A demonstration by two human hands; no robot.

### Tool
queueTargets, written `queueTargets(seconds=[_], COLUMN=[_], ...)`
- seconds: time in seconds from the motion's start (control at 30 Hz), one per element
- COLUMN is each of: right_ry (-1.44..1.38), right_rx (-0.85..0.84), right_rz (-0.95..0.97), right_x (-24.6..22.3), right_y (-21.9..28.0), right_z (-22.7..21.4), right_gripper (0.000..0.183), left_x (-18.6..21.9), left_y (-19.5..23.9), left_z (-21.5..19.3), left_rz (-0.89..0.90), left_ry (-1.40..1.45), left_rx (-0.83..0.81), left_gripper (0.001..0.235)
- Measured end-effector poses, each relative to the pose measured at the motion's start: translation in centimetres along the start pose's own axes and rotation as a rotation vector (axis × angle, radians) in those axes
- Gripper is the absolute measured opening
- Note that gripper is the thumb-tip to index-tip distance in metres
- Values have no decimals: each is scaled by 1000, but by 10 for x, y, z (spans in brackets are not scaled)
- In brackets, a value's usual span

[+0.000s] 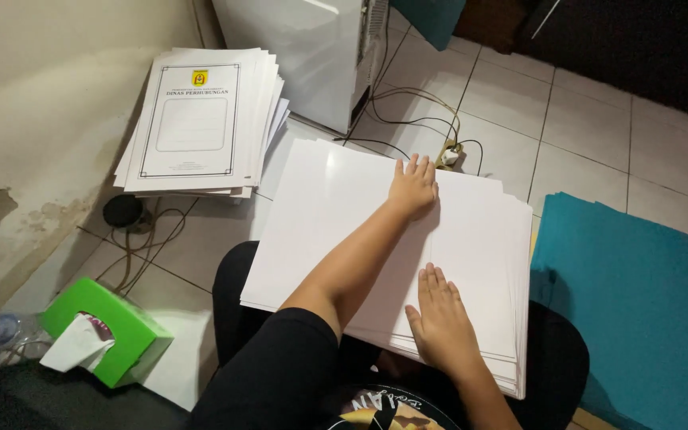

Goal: The person folds blank white sheets of paper in half and places them into a stack. They repeatedly pick up a sheet, fold it, and add it to the growing pile on their lap.

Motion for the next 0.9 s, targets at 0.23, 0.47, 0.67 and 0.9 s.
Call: queueTargets(seconds=[0.23, 0.47, 0.67, 0.9], right_ry=[-35, -162, -230, -237], right_rx=[-26, 5, 69, 51], right_rz=[15, 87, 137, 131], right_x=[-3, -3, -6, -6], right_y=[-1, 3, 8, 9], right_z=[-4, -19, -34, -31], right_gripper=[72, 71, 68, 66], left_x=[-9, -14, -24, -27], left_y=[34, 118, 164, 172], left_z=[-5, -5, 6, 2], left_rz=[60, 206, 245, 228], left_ry=[18, 28, 21, 88], left_rx=[97, 122, 180, 187], left_gripper=[64, 60, 61, 60])
Point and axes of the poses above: each hand's wrist, its own y-axis away from the middle knuckle, its own z-axis out of the palm, x = y × z, the point moved 10 cm from there along -y, towards the middle knuckle, and after that the axes turned 11 degrees about -z, right-handed, at the moved point
